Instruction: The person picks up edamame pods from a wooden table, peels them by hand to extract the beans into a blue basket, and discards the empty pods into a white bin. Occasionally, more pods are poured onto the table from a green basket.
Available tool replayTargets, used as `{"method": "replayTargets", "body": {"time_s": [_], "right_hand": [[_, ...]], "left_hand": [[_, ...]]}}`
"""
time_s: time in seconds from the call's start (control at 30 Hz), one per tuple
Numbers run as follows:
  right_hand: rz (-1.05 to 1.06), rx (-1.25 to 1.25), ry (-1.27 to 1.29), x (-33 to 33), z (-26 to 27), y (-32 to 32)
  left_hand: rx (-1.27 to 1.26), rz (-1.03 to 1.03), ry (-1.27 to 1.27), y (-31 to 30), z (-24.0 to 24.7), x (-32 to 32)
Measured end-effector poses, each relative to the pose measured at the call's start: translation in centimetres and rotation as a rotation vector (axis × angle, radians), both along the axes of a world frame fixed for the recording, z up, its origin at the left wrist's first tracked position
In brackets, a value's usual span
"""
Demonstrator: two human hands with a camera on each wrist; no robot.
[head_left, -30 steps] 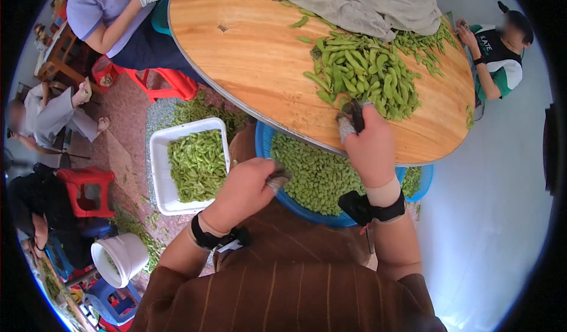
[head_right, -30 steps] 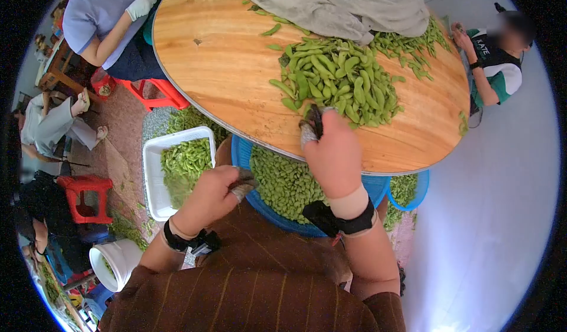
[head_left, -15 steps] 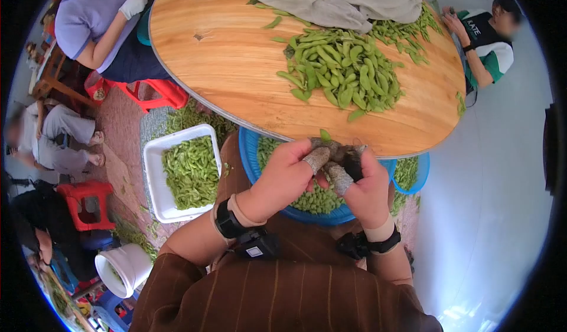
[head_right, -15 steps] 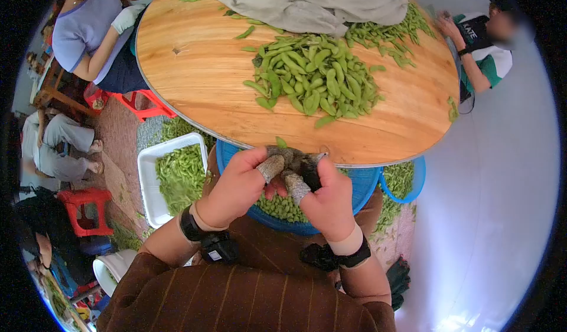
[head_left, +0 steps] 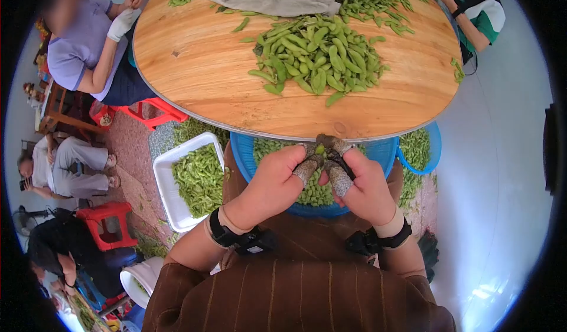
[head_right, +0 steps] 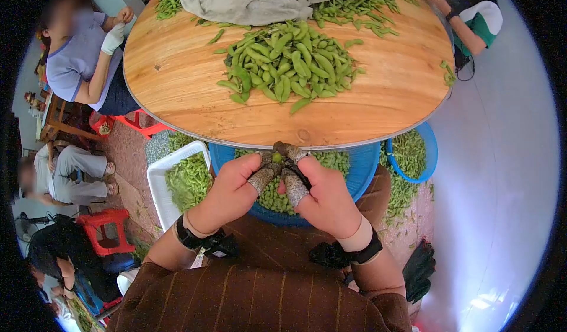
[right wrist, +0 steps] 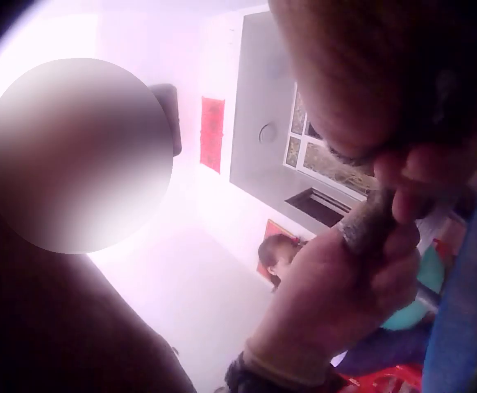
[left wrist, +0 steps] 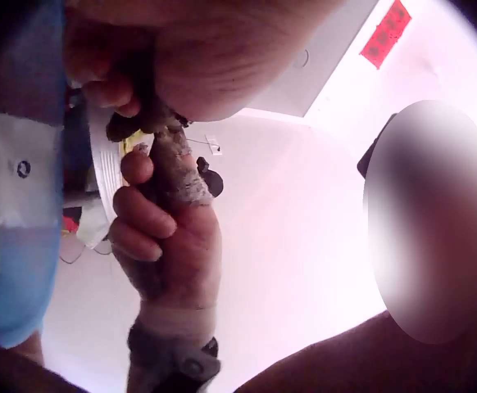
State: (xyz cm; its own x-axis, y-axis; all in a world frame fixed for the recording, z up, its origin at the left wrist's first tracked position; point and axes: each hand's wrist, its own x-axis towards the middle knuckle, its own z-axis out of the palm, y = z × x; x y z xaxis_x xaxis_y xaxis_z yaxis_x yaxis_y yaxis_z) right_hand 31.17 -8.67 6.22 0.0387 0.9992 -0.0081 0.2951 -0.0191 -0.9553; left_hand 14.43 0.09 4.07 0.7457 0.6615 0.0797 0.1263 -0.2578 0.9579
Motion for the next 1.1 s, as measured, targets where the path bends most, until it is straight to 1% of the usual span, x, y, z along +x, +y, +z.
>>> {"method": "replayTargets", "body": {"time_s": [0.03, 0.07, 0.1, 0.13, 0.17, 0.2, 0.27, 0.3, 0.37, 0.4, 0.47, 0.5, 0.53, 0.57, 0.63, 0.67, 0.73, 0.77, 0.8, 0.83, 0.87, 0.9, 0.93, 0.97, 1.0, 1.07, 1.1], "right_hand": [[-0.002, -0.086, 0.065, 0.2, 0.2, -0.2], [-0.004, -0.171, 0.130, 0.4, 0.3, -0.3], [-0.007, -0.170, 0.132, 0.7, 0.4, -0.4], [0.014, -0.267, 0.415, 0.8, 0.4, -0.5], [0.035, -0.362, 0.699, 1.0, 0.4, -0.6], [0.032, -0.361, 0.701, 1.1, 0.8, -0.9], [0.071, -0.551, 1.160, 1.1, 1.5, -1.4], [0.070, -0.552, 1.163, 1.1, 1.3, -1.3], [0.020, -0.522, 0.937, 1.2, 0.7, -0.9], [0.018, -0.522, 0.942, 1.1, 0.3, -1.0], [0.033, -0.460, 0.653, 0.7, -0.5, -1.0], [0.033, -0.460, 0.657, 0.4, -0.5, -1.0], [0.015, -0.457, 0.555, 0.1, -0.4, -1.0], [-0.003, -0.453, 0.451, -0.1, -0.4, -1.0], [-0.012, -0.427, 0.449, -0.1, -0.6, -1.1], [-0.020, -0.403, 0.446, -0.1, -0.7, -1.1], [-0.010, -0.392, 0.454, 0.0, -1.1, -1.3], [0.000, -0.381, 0.460, 0.1, -1.3, -1.6], [-0.001, -0.382, 0.461, 0.2, -1.3, -1.8], [0.025, -0.377, 0.608, 0.3, -1.2, -2.1], [0.050, -0.370, 0.756, 0.5, -1.1, -2.3], [0.048, -0.371, 0.757, 0.8, -1.2, -2.4], [0.045, -0.420, 0.878, 1.0, -1.4, -2.6], [0.040, -0.469, 1.001, 1.1, -1.6, -2.7], [0.038, -0.468, 1.004, 1.1, -1.9, -2.6], [-0.045, -0.286, 0.480, 1.0, -2.3, -2.2], [-0.102, -0.252, 0.297, 0.8, -2.4, -2.0]], "left_hand": [[0.133, 0.030, -0.020, -0.1, 0.4, 0.2], [0.134, 0.026, -0.018, -0.2, 0.3, 0.2], [0.234, 0.015, 0.016, -0.2, 0.2, 0.0], [0.335, 0.002, 0.049, -0.2, 0.0, 0.0], [0.335, -0.003, 0.049, -0.2, -0.1, 0.0], [0.300, -0.012, 0.043, -0.2, -0.2, 0.0], [0.228, -0.025, 0.032, -0.3, -0.6, -0.2], [0.191, -0.031, 0.028, -0.3, -0.7, -0.3], [0.116, -0.044, 0.020, -0.5, -0.9, -0.6], [0.080, -0.051, 0.017, -0.6, -0.9, -0.7], [0.044, -0.060, 0.019, -0.7, -0.8, -0.8], [0.352, -0.038, 0.154, -0.7, -0.6, -0.9], [0.662, -0.015, 0.287, -0.8, -0.4, -0.9], [0.663, -0.017, 0.289, -1.0, -0.2, -0.8], [0.781, 0.042, 0.345, -1.5, 0.1, -0.6], [0.781, 0.040, 0.346, -1.4, -0.2, -0.6], [0.692, 0.062, 0.242, -1.2, -0.8, -0.5], [0.692, 0.061, 0.243, -1.2, -0.7, -0.6], [0.001, 0.046, 0.184, -1.3, 0.3, -0.5], [-0.688, 0.029, 0.111, -1.3, 0.8, -0.5], [-0.688, 0.028, 0.112, -1.3, 0.5, -0.7], [-0.983, -0.035, -0.082, -1.4, 0.0, -1.0], [-1.271, -0.100, -0.283, -1.5, -0.2, -1.1], [-1.181, -0.057, -0.235, -1.8, -0.2, -1.0], [-1.183, -0.058, -0.231, -1.9, -0.3, -0.9], [-0.644, -0.121, 0.099, -1.9, -0.8, -0.6], [-0.646, -0.125, 0.103, -2.2, -0.9, -0.5]]}}
